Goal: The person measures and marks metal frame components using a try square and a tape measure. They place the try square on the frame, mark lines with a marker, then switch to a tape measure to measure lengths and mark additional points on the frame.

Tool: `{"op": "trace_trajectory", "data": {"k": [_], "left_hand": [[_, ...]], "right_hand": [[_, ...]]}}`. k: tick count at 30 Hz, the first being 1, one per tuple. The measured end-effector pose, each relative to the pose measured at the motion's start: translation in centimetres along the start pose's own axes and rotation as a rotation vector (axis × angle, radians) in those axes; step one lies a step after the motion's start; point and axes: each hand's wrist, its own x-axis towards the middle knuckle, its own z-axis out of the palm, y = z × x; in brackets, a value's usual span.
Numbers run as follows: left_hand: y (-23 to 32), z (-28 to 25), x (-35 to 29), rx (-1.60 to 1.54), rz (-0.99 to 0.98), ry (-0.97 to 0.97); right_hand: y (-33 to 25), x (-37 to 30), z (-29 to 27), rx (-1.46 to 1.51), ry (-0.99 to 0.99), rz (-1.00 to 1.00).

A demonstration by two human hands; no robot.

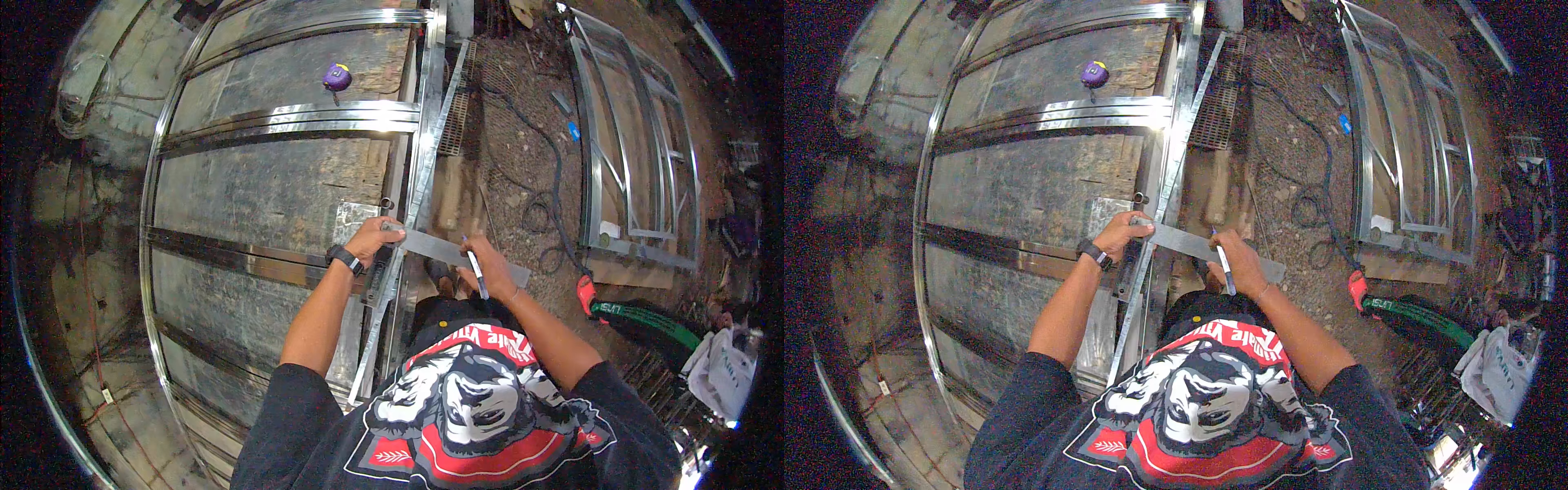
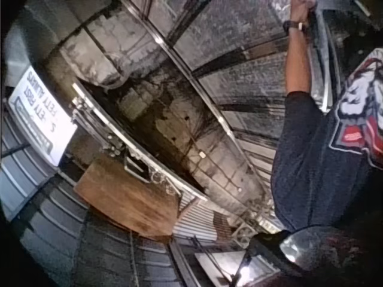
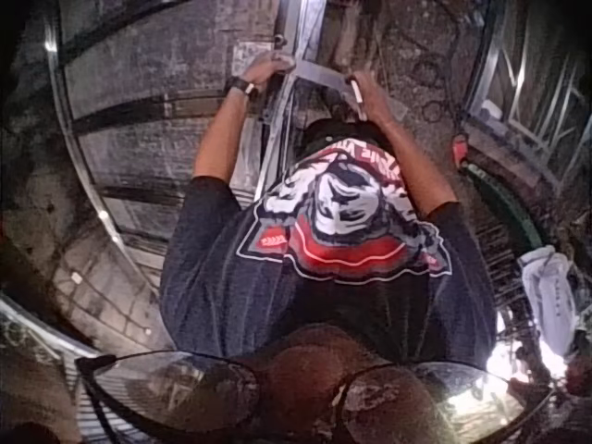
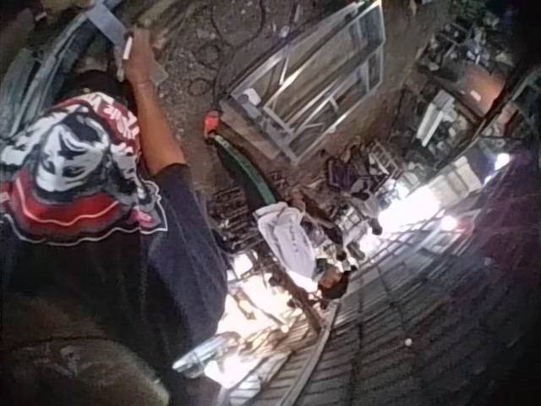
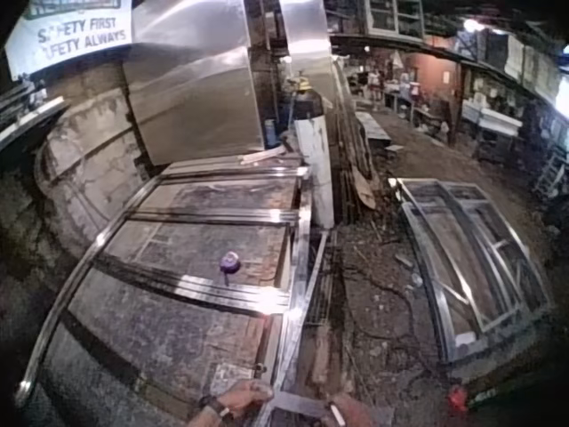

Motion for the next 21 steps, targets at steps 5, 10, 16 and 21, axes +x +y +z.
{"op": "trace_trajectory", "data": {"k": [5, 10, 16, 21], "left_hand": [[-0.1, 0.8, 0.0, 0.061, 0.040, 0.028], [0.1, 0.9, 0.3, 0.142, 0.103, 0.061], [-1.2, -0.7, 1.3, 0.447, 0.179, 0.080], [0.1, -0.1, 0.5, 0.374, 0.149, 0.031]], "right_hand": [[0.3, -0.2, -0.5, -0.043, 0.015, -0.061], [-2.0, 1.1, -1.3, -0.108, 0.202, -0.194], [-5.2, 6.2, 0.7, 0.683, 0.055, 0.330], [-4.2, 8.1, 2.3, 0.706, 0.035, 0.309]]}}
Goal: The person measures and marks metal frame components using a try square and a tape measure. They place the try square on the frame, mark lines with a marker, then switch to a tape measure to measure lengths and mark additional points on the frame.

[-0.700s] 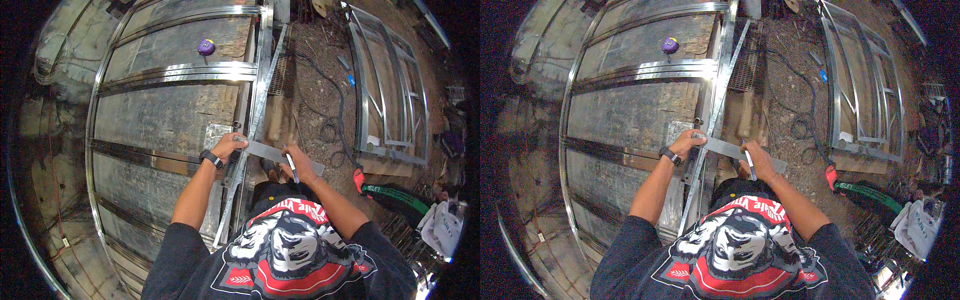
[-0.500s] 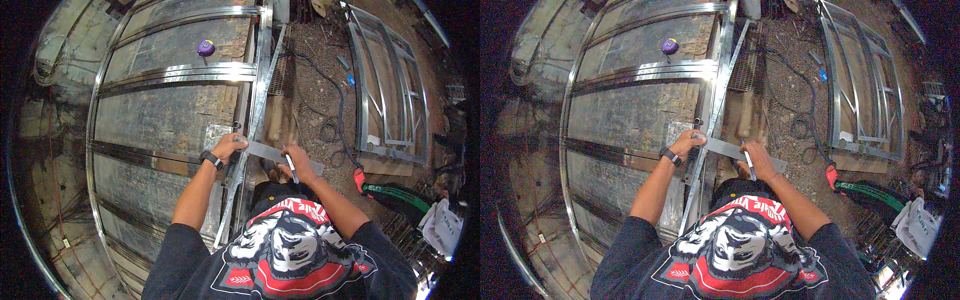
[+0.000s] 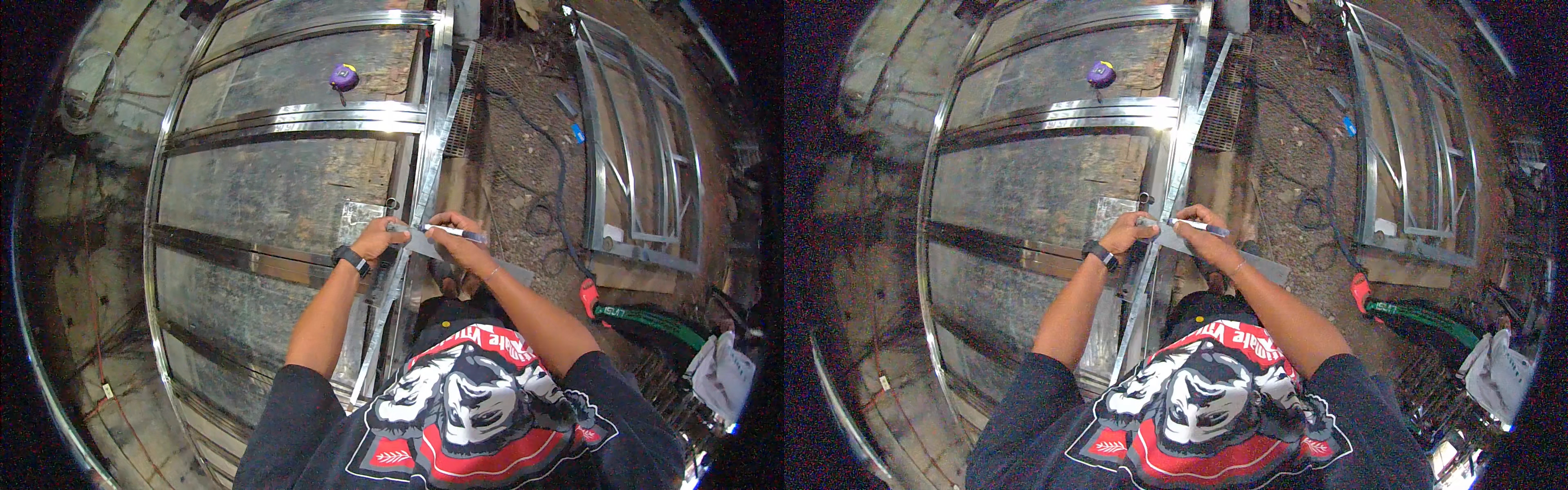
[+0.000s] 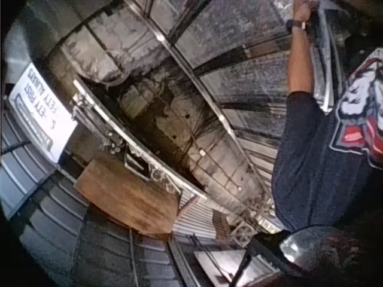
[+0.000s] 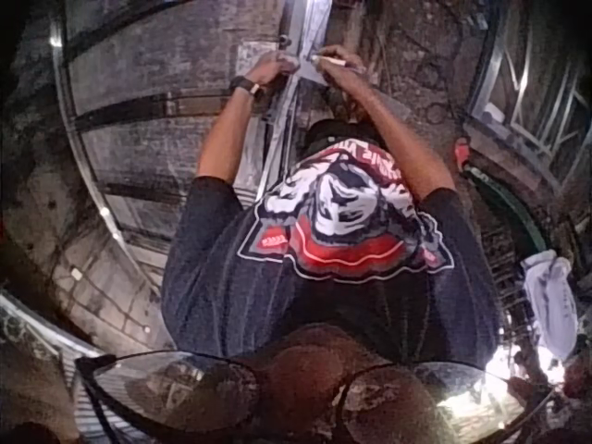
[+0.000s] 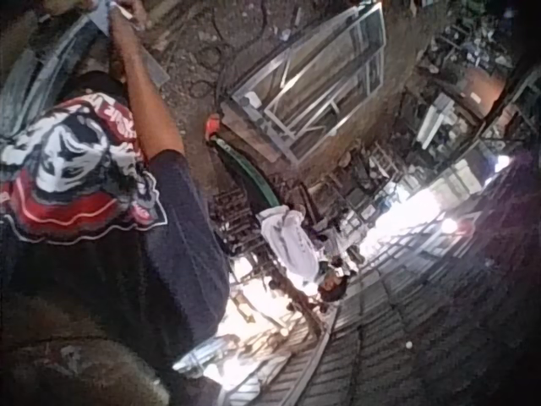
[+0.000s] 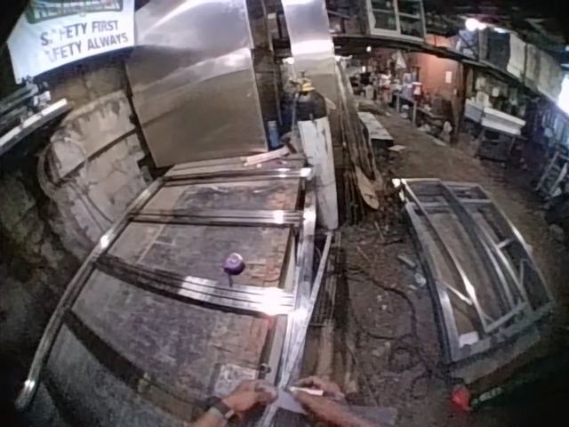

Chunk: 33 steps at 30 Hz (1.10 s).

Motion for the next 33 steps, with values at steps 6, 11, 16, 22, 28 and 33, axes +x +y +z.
{"op": "trace_trajectory", "data": {"k": [6, 11, 16, 22, 28, 33], "left_hand": [[-0.5, 0.0, 0.0, 0.001, 0.000, 0.020], [-1.1, 0.2, 0.5, 0.064, -0.006, 0.026], [-2.1, 0.4, 0.3, 0.042, -0.027, 0.044], [-2.2, 0.1, -0.3, 0.129, -0.021, 0.033], [-2.1, -1.5, -1.0, 0.408, -0.043, 0.011], [-3.1, -0.1, -2.8, -0.413, -0.156, 0.086]], "right_hand": [[-0.5, 0.3, 0.1, -0.025, -0.060, -0.019], [-0.4, 0.4, -0.1, -0.058, -0.097, -0.021], [-0.1, 0.4, -0.1, -0.087, -0.119, -0.029], [0.1, -0.6, -0.8, -0.121, -0.057, -0.011], [-0.9, -5.4, -2.4, -0.080, 0.189, -0.085], [1.9, -10.0, -8.0, -0.377, 0.365, -0.476]]}}
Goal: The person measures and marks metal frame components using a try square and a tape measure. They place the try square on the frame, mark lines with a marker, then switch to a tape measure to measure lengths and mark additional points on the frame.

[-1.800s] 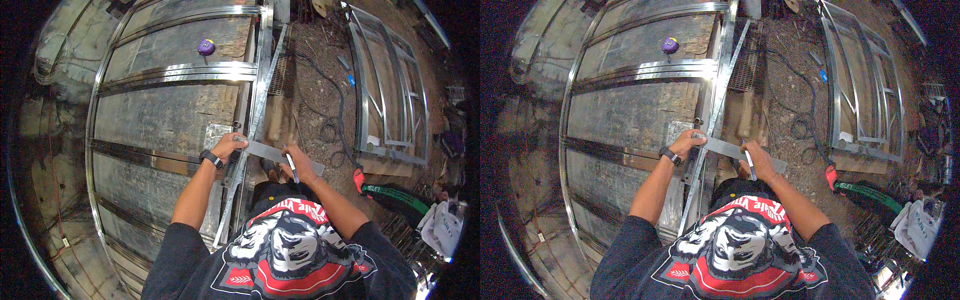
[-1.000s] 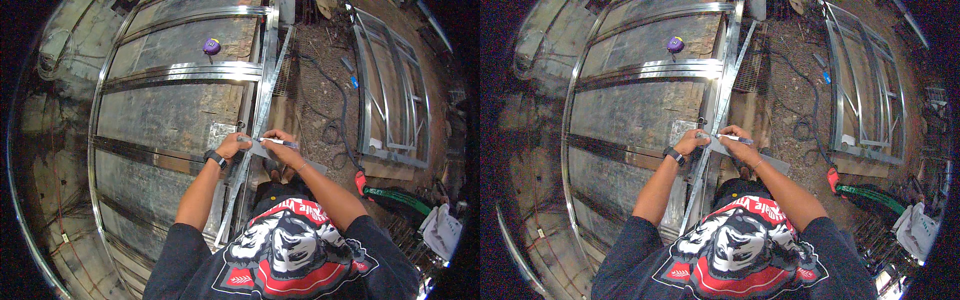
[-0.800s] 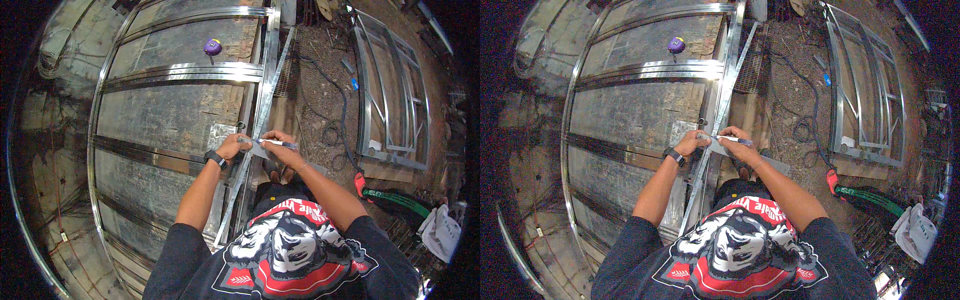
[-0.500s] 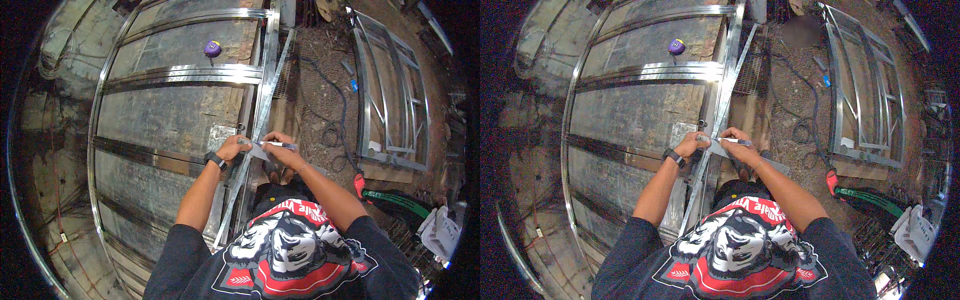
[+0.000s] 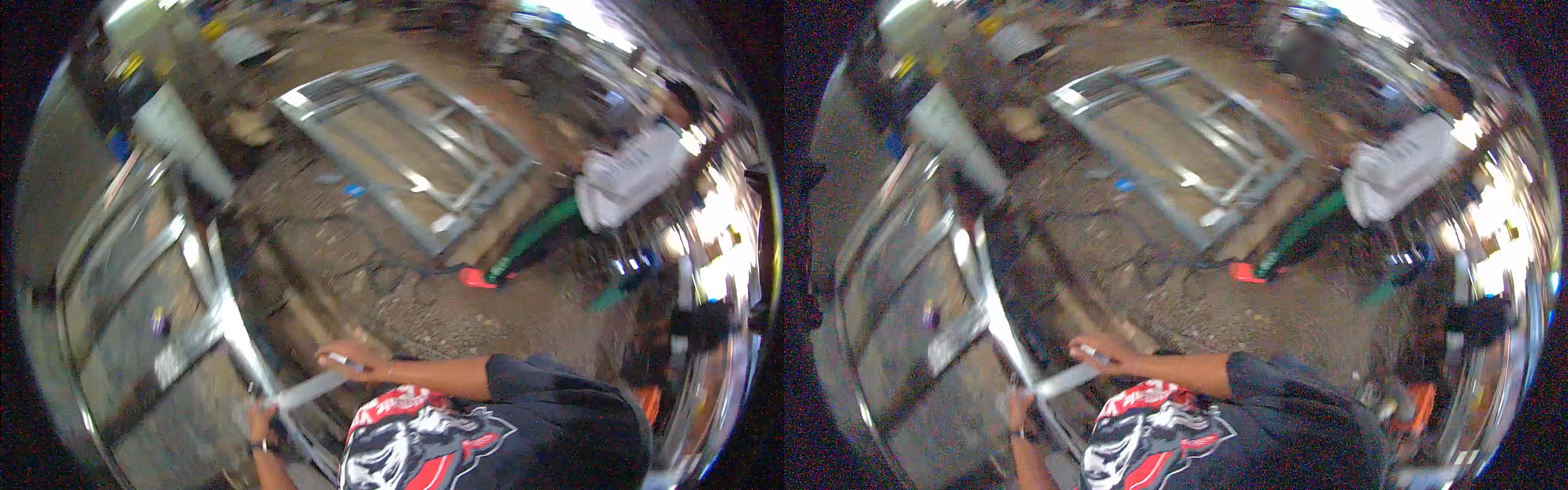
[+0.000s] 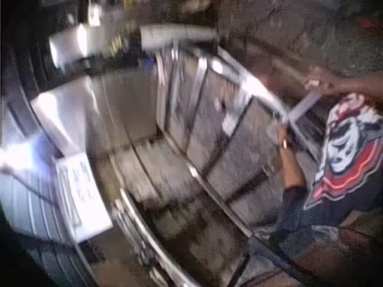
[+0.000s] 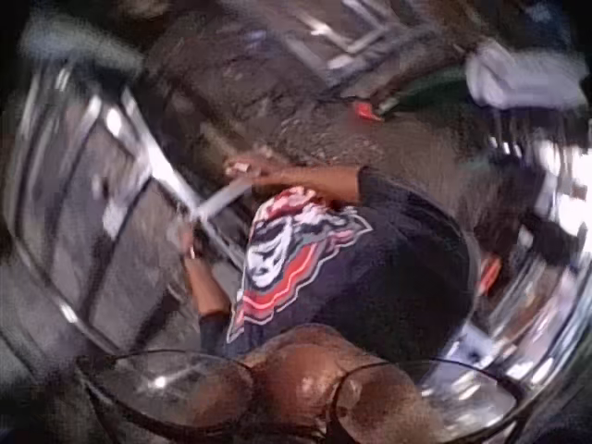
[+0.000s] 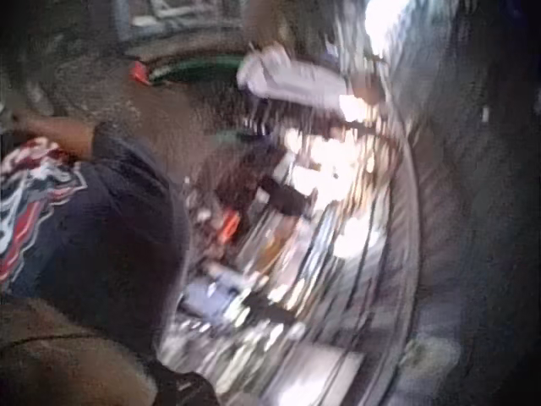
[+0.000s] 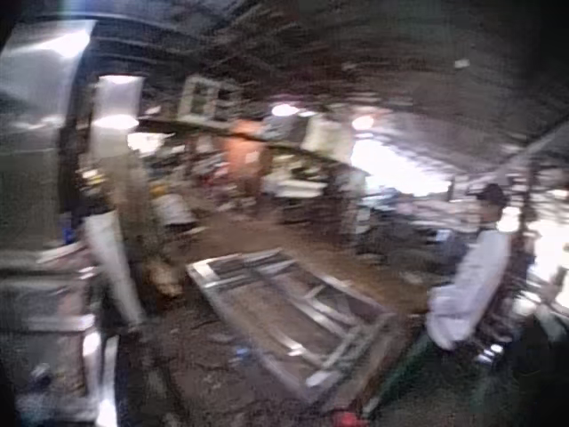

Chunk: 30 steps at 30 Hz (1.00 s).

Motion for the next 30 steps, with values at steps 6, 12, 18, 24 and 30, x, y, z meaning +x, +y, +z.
{"op": "trace_trajectory", "data": {"k": [6, 12, 18, 24, 30], "left_hand": [[-2.0, -1.5, 2.4, 0.238, -0.132, 0.016], [1.2, -0.5, 1.6, 0.237, -0.092, 0.108], [1.3, -3.1, -0.2, 0.189, -0.115, 0.126], [0.8, -0.4, -1.1, 0.235, -0.093, 0.142], [1.4, -0.2, -0.9, 0.243, -0.040, 0.127]], "right_hand": [[-3.2, -7.2, -5.6, -0.097, 0.179, 0.175], [-2.8, -10.2, -12.0, -0.054, 0.447, 0.170], [0.1, -14.3, -14.6, 0.025, 0.340, 0.085], [3.6, -15.7, -12.9, 0.091, 0.416, 0.208], [1.5, -12.3, -13.0, -0.143, 0.449, 0.256]]}}
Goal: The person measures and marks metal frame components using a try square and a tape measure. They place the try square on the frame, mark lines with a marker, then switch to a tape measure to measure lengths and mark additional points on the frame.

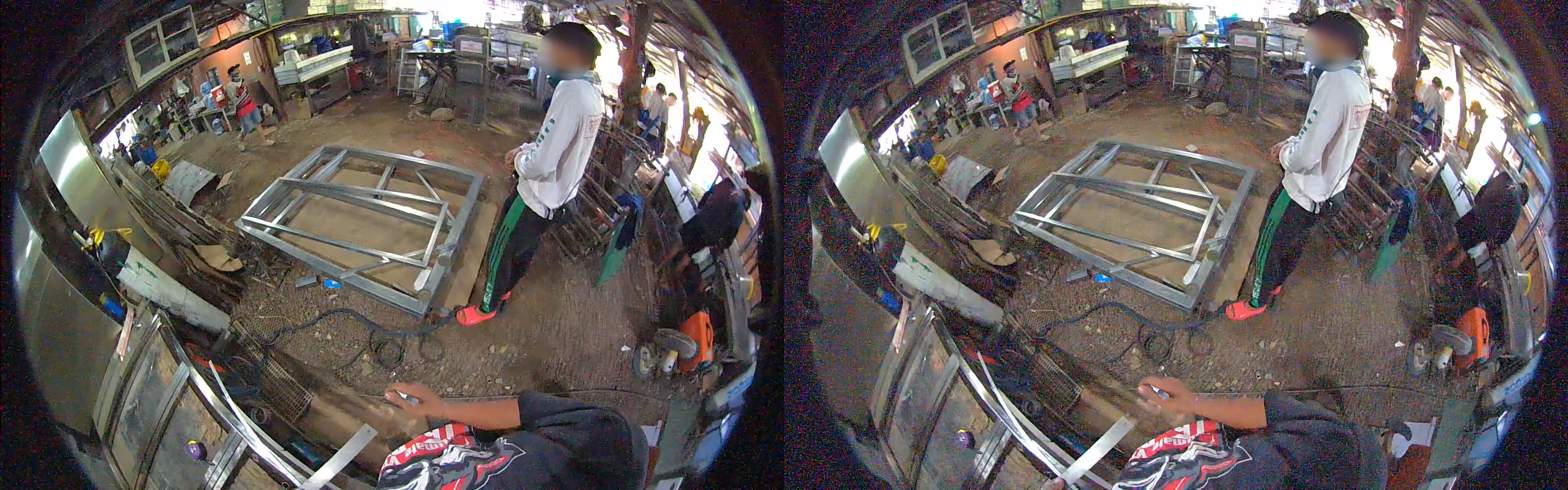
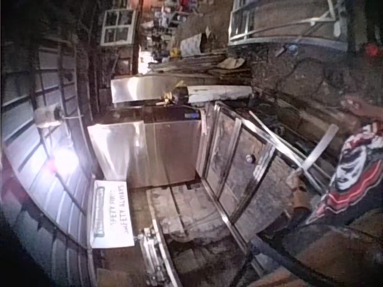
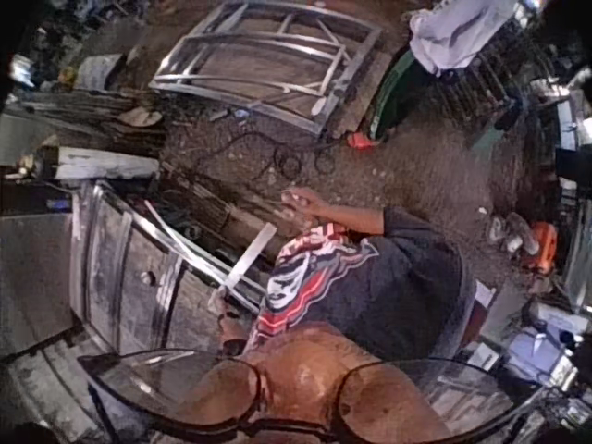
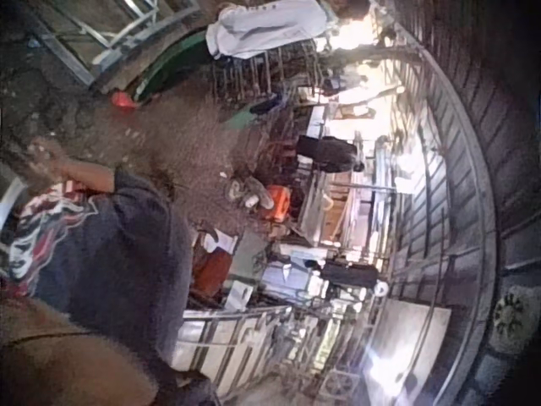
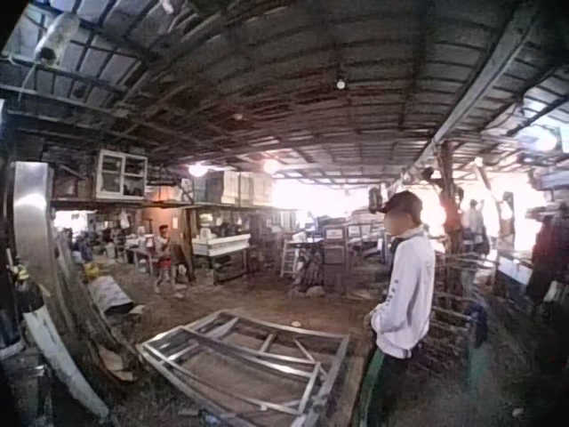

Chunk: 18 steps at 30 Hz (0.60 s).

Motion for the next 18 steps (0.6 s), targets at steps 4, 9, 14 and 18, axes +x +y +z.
{"op": "trace_trajectory", "data": {"k": [4, 9, 14, 18], "left_hand": [[0.3, 0.0, 0.8, 0.025, 0.015, -0.022], [1.2, -0.6, 1.6, 0.043, 0.026, -0.037], [1.4, -0.6, 2.0, 0.056, 0.029, -0.043], [1.1, -0.8, 1.7, 0.054, 0.019, -0.035]], "right_hand": [[-1.1, 1.2, 1.3, 0.146, 0.007, -0.022], [-2.0, 0.5, 4.9, 0.220, 0.120, -0.139], [-1.5, 0.7, 5.5, 0.239, 0.011, 0.112], [0.4, 2.1, 6.0, 0.208, 0.074, 0.081]]}}
